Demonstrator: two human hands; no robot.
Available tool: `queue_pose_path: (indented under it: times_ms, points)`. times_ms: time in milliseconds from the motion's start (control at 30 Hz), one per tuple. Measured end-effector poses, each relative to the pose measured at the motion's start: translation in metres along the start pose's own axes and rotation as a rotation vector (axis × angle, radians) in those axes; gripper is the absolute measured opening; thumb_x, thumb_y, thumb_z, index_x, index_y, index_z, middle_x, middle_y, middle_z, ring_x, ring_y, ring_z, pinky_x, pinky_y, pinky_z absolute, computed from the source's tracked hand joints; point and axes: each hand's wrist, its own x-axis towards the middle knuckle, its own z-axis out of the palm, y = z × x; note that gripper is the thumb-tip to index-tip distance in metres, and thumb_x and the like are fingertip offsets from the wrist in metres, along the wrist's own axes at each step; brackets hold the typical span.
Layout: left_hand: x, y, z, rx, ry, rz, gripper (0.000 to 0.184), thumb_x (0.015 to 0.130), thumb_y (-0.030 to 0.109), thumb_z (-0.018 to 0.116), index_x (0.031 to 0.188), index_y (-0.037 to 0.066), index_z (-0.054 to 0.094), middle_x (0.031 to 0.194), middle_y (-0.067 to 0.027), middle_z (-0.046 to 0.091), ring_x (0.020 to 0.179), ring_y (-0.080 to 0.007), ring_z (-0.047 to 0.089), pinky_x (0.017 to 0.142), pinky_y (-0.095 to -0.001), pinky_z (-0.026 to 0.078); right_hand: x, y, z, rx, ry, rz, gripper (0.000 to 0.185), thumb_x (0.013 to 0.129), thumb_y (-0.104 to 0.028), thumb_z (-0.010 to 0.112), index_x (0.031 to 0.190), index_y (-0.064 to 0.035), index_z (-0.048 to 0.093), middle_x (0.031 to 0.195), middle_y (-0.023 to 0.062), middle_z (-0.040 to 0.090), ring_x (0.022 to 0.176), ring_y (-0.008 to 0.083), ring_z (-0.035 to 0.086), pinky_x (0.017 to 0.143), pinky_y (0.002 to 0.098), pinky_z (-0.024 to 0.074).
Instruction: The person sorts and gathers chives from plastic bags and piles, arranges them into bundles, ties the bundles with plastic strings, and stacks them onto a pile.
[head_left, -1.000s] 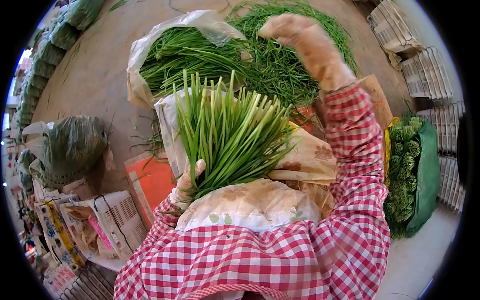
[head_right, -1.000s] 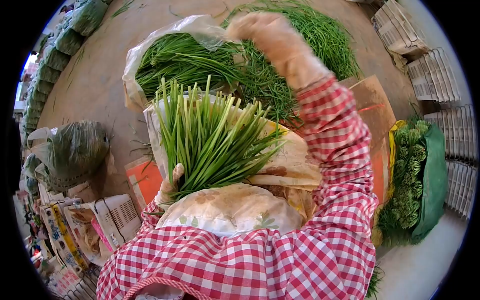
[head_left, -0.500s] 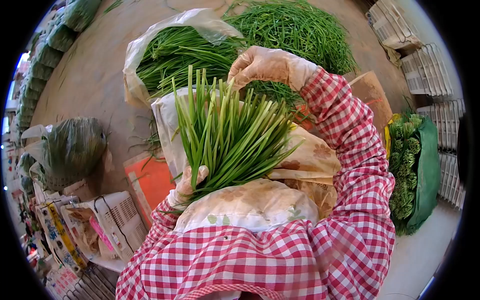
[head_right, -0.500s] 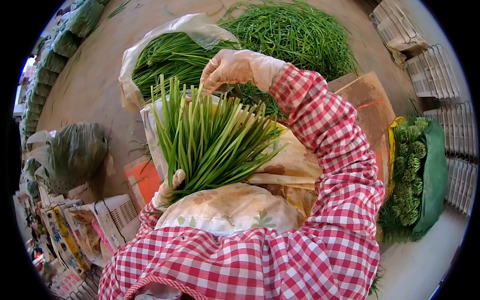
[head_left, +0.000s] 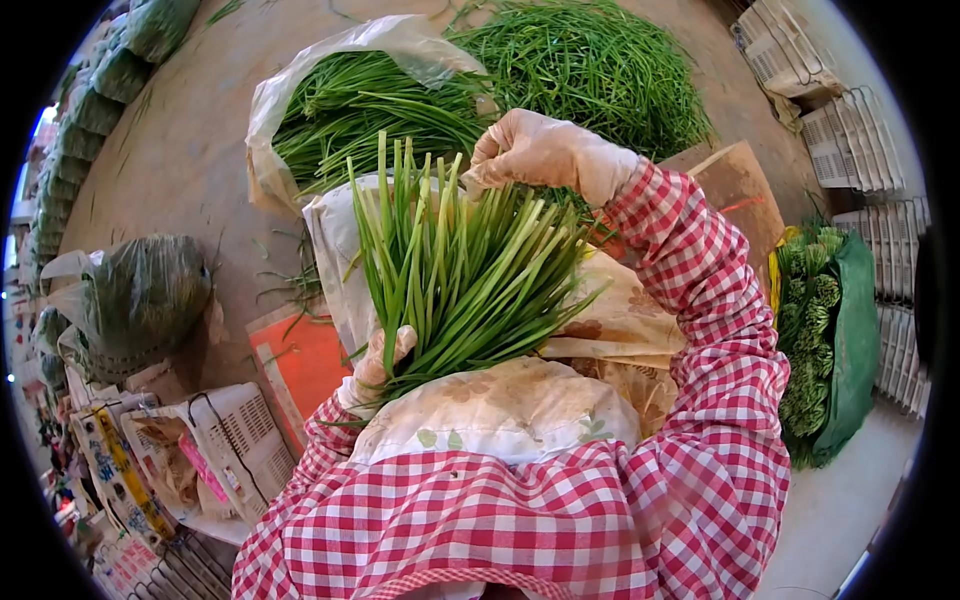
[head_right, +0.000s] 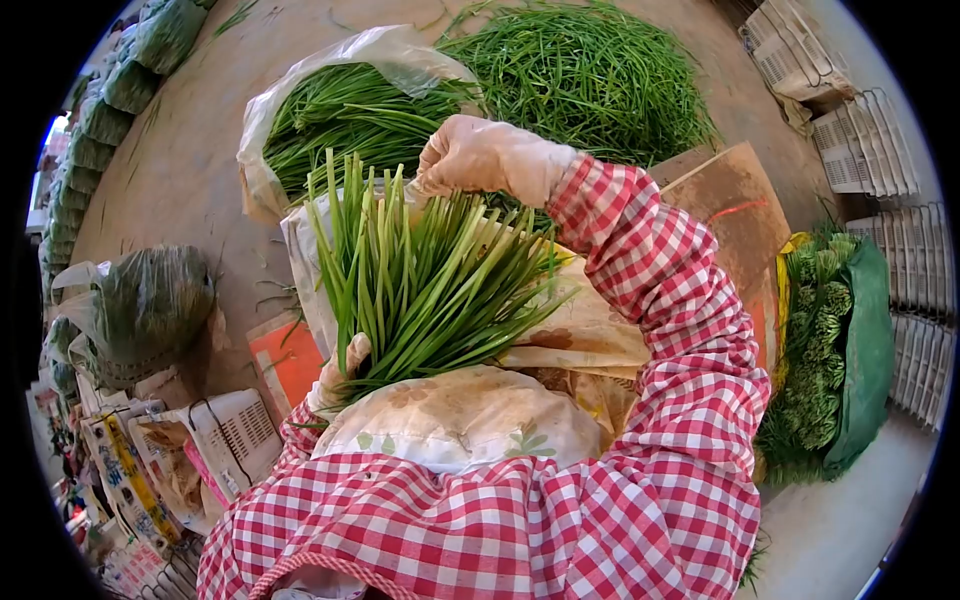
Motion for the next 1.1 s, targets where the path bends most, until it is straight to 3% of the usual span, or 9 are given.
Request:
queue_pose_path:
  times_ms: [100,200,300,433,667,867,933,967,1100]
  points:
    - [0.012,-0.033,0.009,0.14,-0.036,-0.053,0.047,0.095,0.028,0.045,0.133,0.002,0.037,0.131,-0.0085,0.045,0.114,-0.0183,0.048,0.094,-0.0308,0.041,-0.023,-0.041,0.007,-0.45,0.138,0.031,0.015,0.078,-0.022,0.066,0.081,-0.0077,0.069,0.072,0.0051,0.065,0.068,0.018,0.059,0.068,0.0323,0.0461]
    - [0.019,-0.08,0.017,1.883,0.515,0.743,0.055,0.09,0.032,0.054,0.133,0.003,0.038,0.127,-0.0098,0.048,0.111,-0.0193,0.051,0.092,-0.0329,0.044,-0.021,-0.034,0.012,-0.855,0.183,-0.05,0.013,0.077,-0.025,0.066,0.075,-0.0121,0.065,0.067,0.007,0.06,0.071,0.0265,0.06,0.089,0.0441,0.0398]
    - [0.016,-0.085,0.024,1.956,0.236,0.56,0.062,0.087,0.04,0.056,0.134,0.004,0.037,0.129,-0.01,0.047,0.114,-0.0219,0.049,0.096,-0.0356,0.041,-0.023,-0.022,0.018,-0.966,0.441,-0.416,0.014,0.076,-0.023,0.065,0.067,-0.0145,0.057,0.065,0.0031,0.057,0.074,0.0213,0.061,0.104,0.0499,0.0264]
    - [0.029,-0.127,0.038,1.835,0.134,0.478,0.078,0.08,0.054,0.057,0.136,0.005,0.034,0.134,-0.0119,0.043,0.119,-0.026,0.046,0.102,-0.04,0.035,-0.026,-0.043,0.01,-1.011,0.494,-0.253,0.016,0.081,-0.029,0.063,0.073,-0.0146,0.061,0.071,0.0026,0.062,0.073,0.0162,0.061,0.103,0.0495,0.028]
    - [0.025,-0.116,0.034,1.708,0.137,0.627,0.078,0.076,0.053,0.064,0.131,0.004,0.04,0.122,-0.008,0.053,0.108,-0.0191,0.054,0.092,-0.0323,0.044,-0.041,-0.022,-0.097,-0.779,1.343,-0.385,0.02,0.077,-0.02,0.059,0.065,-0.0054,0.066,0.069,0.0181,0.061,0.073,0.0312,0.062,0.064,0.0397,0.0484]
    - [0.025,-0.119,0.029,1.671,0.028,0.772,0.083,0.079,0.062,0.054,0.138,0.008,0.031,0.136,-0.0114,0.04,0.122,-0.0272,0.043,0.103,-0.0443,0.035,-0.079,0.04,-0.167,-0.939,1.611,0.211,0.025,0.085,-0.024,0.053,0.082,-0.0014,0.063,0.077,0.0156,0.064,0.07,0.0303,0.062,0.064,0.0398,0.0485]
    - [0.038,-0.142,0.033,1.588,-0.006,0.805,0.085,0.077,0.062,0.057,0.137,0.008,0.032,0.136,-0.0105,0.041,0.121,-0.0268,0.044,0.102,-0.0431,0.036,-0.099,0.058,-0.152,-1.002,0.74,0.565,0.046,0.089,-0.048,0.048,0.084,-0.0048,0.063,0.076,0.0046,0.062,0.076,0.0171,0.059,0.088,0.0421,0.0432]
    - [0.035,-0.133,0.03,1.599,-0.021,0.8,0.084,0.078,0.06,0.057,0.138,0.009,0.03,0.136,-0.0108,0.04,0.121,-0.0271,0.044,0.102,-0.0434,0.036,-0.126,0.069,-0.125,-0.513,0.599,0.208,0.05,0.088,-0.052,0.047,0.09,-0.0045,0.063,0.084,0.0059,0.063,0.081,0.0175,0.059,0.085,0.0389,0.0448]
    - [0.026,-0.12,0.03,1.613,-0.014,0.831,0.081,0.08,0.057,0.057,0.139,0.009,0.028,0.136,-0.0115,0.04,0.121,-0.0278,0.044,0.102,-0.0437,0.036,-0.148,0.077,-0.006,-0.119,-0.204,0.275,0.047,0.087,-0.045,0.051,0.113,-0.0054,0.058,0.097,0.0121,0.064,0.086,0.0202,0.061,0.077,0.0301,0.0497]
